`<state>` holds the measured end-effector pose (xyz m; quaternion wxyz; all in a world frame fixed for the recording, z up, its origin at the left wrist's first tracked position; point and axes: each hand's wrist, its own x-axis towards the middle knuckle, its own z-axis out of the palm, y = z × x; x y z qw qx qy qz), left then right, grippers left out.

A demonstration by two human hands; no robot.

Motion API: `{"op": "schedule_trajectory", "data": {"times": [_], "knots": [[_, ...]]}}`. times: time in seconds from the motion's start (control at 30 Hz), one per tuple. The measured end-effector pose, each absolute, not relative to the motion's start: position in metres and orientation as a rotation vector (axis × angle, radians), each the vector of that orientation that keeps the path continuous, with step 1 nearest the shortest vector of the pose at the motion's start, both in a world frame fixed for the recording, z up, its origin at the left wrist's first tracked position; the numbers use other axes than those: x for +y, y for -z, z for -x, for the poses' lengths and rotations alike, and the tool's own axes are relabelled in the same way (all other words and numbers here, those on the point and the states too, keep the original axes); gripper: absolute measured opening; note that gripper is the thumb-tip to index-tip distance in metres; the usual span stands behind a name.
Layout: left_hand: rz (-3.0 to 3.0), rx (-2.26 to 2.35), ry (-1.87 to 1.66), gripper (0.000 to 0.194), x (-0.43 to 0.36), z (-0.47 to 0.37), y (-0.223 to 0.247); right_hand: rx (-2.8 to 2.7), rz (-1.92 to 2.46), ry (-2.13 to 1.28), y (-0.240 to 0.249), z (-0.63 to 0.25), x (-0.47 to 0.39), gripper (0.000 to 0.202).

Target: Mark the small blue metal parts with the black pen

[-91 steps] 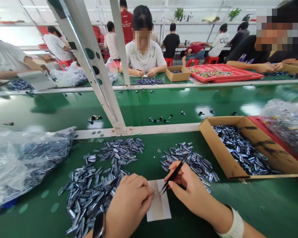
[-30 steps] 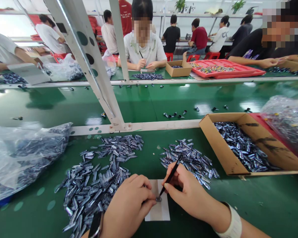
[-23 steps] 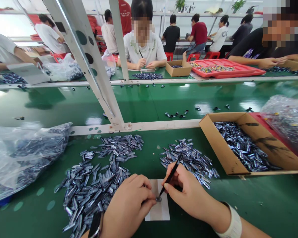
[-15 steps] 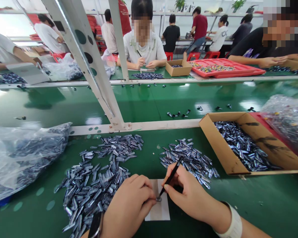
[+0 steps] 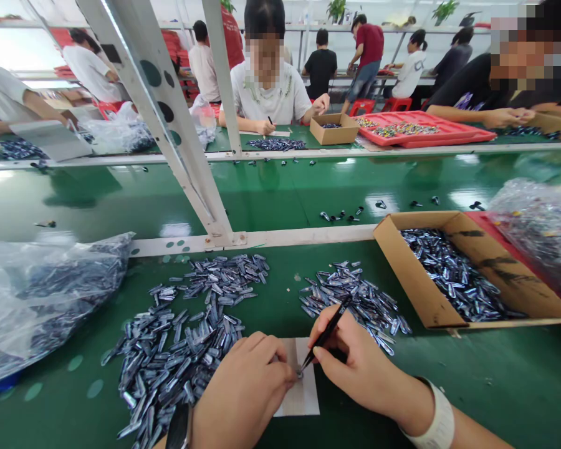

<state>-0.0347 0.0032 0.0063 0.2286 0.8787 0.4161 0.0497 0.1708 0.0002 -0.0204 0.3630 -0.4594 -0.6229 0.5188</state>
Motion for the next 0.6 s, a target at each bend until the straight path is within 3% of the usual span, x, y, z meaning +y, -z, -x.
{"op": "schedule_trajectory", "data": {"times": [0.23, 0.47, 0.6], "knots": [[-2.35, 1.164, -0.22, 0.017, 0.001, 0.034, -0.003, -1.677, 1.249, -1.263, 0.021, -0.169, 0.001, 0.022], [-2.387, 1.223, -0.25, 0.025, 0.007, 0.04, -0.004, -1.406, 1.405, -0.724, 0.018, -0.191, 0.016, 0.013], [-2.503, 1.295, -0.265, 0.026, 0.012, 0.043, -0.001, -1.313, 1.451, -0.703, 0.015, -0.198, 0.019, 0.014]]}}
